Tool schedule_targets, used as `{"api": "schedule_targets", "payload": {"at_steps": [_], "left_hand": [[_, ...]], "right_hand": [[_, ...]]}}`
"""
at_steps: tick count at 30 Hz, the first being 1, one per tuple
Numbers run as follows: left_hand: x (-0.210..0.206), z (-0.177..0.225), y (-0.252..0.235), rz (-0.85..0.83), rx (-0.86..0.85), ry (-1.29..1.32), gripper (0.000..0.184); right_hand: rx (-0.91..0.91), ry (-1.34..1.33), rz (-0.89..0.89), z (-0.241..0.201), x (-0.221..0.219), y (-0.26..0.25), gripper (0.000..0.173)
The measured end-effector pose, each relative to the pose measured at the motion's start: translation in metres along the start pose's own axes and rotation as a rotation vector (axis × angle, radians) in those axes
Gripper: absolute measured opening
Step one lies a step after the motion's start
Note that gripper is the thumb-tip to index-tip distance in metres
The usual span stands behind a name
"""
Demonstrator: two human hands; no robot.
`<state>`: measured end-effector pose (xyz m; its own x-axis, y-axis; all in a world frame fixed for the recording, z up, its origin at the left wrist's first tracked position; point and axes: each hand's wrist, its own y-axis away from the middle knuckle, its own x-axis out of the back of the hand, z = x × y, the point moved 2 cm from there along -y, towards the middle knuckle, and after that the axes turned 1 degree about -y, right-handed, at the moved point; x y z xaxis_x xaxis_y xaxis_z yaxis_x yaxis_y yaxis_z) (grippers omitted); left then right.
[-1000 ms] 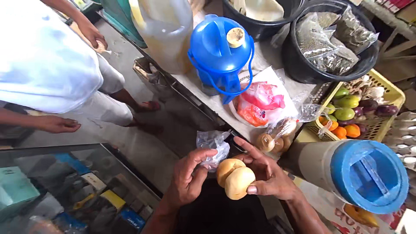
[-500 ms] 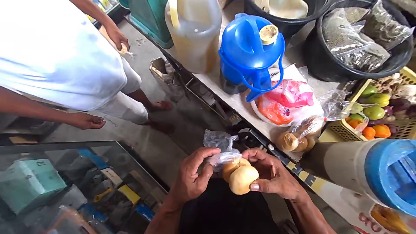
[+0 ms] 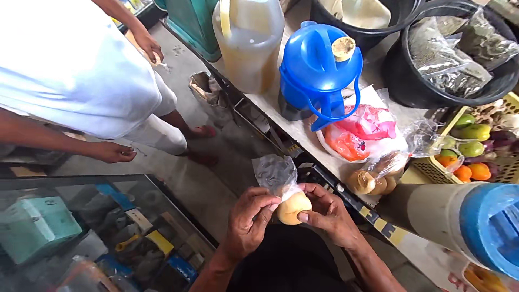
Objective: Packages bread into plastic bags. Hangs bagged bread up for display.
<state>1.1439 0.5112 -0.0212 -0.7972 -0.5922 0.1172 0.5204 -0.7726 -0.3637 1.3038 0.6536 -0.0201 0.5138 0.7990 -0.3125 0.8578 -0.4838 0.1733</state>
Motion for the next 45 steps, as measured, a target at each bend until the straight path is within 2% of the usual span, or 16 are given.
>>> {"api": "schedule_targets", "payload": {"at_steps": [4,10,15,18,20,22,25,27,30,34,37,38,41,43,45], "left_hand": [[-0.009,-0.004,0.004,0.048,-0.003,-0.042,0.012],[-0.014,-0.008,0.004,0.017,-0.026,-0.19,0.015],[-0.025,-0.02,0.013,0.023,0.024,-0.157,0.012],[-0.039,-0.02,0.018,-0.005,0.076,-0.117,0.013],[-0.043,-0.023,0.019,-0.012,0.105,-0.07,0.014],[-0.039,-0.025,0.015,-0.016,0.141,0.007,0.014],[-0.034,-0.026,0.013,-0.026,0.21,0.107,0.013],[-0.034,-0.031,0.014,-0.033,0.254,0.141,0.014],[-0.037,-0.04,0.015,-0.038,0.314,0.143,0.014],[-0.045,-0.039,0.01,-0.143,0.314,0.193,0.013],[-0.06,-0.034,0.001,-0.277,0.253,0.238,0.014],[-0.067,-0.033,-0.002,-0.311,0.217,0.244,0.015],[-0.089,-0.033,-0.012,-0.367,0.095,0.178,0.019],[-0.102,-0.031,-0.019,-0.362,0.043,0.133,0.019],[-0.115,-0.028,-0.025,-0.336,0.038,0.134,0.019]], "right_hand": [[-0.065,0.053,0.222,0.004,-0.014,-0.001,0.053],[-0.091,0.169,0.386,0.007,-0.021,-0.008,0.048],[-0.107,0.137,0.574,0.016,-0.03,-0.019,0.046],[-0.058,0.146,0.643,0.03,-0.031,-0.029,0.043],[-0.03,0.191,0.65,0.038,-0.03,-0.035,0.043],[-0.031,0.354,0.621,0.047,-0.023,-0.038,0.05],[-0.12,0.614,0.512,0.055,-0.014,-0.039,0.053],[-0.161,0.712,0.436,0.057,-0.008,-0.039,0.04],[-0.088,0.826,0.366,0.053,-0.001,-0.034,0.022],[-0.068,0.95,0.132,0.014,0.016,-0.012,0.021],[-0.091,1.03,-0.051,-0.053,0.04,0.015,0.031],[-0.059,1.064,-0.025,-0.08,0.052,0.024,0.033],[0.046,1.261,0.225,-0.156,0.109,0.04,0.029],[0.003,1.426,0.366,-0.197,0.149,0.037,0.026],[-0.061,1.538,0.403,-0.216,0.179,0.03,0.021]]}}
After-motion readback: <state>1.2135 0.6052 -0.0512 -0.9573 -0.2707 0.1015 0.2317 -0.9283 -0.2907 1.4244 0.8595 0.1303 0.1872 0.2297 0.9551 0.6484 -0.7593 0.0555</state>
